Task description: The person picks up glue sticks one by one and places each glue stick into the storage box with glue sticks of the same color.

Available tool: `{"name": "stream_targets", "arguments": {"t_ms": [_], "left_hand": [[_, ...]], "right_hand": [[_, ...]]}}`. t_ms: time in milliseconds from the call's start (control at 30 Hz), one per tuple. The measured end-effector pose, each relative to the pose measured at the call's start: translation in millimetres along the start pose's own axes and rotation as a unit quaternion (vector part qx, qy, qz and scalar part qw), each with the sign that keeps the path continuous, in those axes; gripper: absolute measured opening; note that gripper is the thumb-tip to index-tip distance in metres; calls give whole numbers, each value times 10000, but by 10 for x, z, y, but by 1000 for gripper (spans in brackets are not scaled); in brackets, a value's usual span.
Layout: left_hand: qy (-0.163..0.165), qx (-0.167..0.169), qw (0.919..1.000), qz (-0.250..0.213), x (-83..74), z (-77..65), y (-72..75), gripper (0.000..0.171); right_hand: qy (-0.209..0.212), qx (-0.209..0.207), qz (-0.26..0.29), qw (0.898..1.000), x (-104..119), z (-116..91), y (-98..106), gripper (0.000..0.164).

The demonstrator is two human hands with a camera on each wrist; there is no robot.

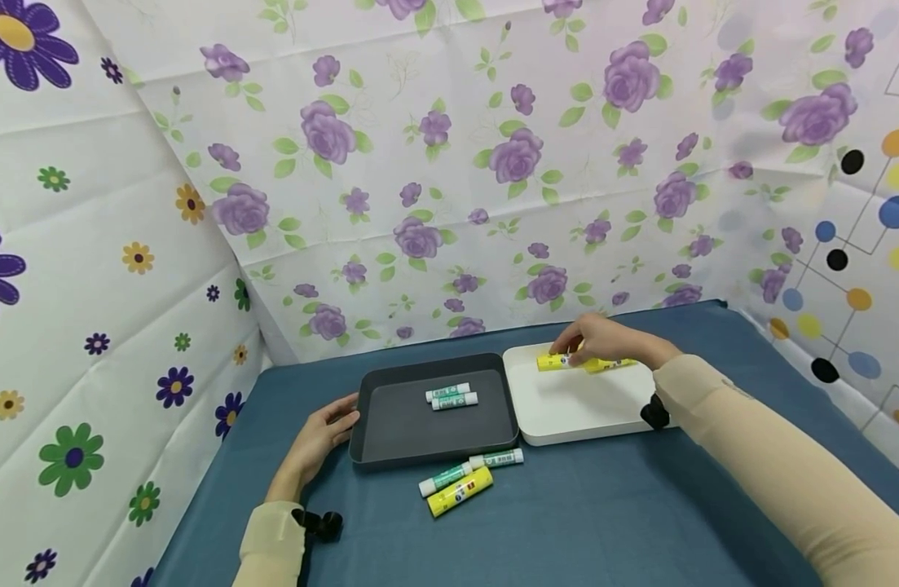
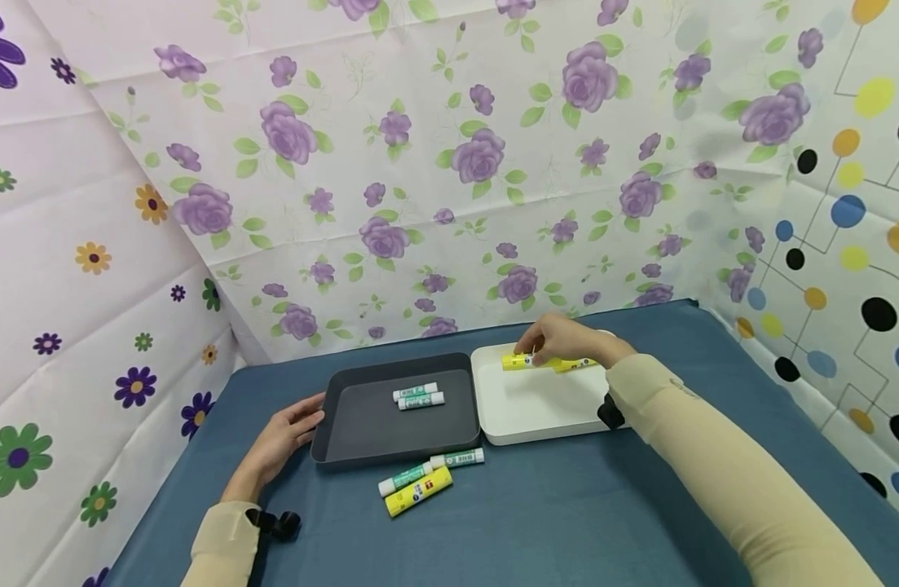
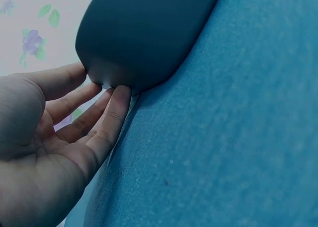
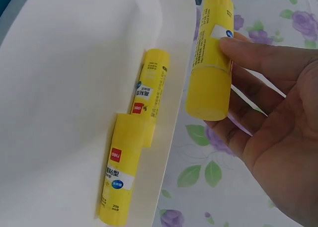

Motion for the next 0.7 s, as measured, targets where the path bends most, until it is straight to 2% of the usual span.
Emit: {"name": "stream_targets", "arguments": {"t_ms": [700], "left_hand": [[-52, -45, 10000, -11, -34, -23, 9, 53]], "right_hand": [[-407, 449, -207, 9979, -75, 222, -279, 31]]}}
Point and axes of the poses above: each hand's wrist, its own z-axis towards the middle knuckle, its own y-axis out of the back of the hand, x = y × z, the point moved 9 cm from there along z, towards the middle knuckle, and after that the axes turned 10 degrees about -y, right-handed, at the moved point
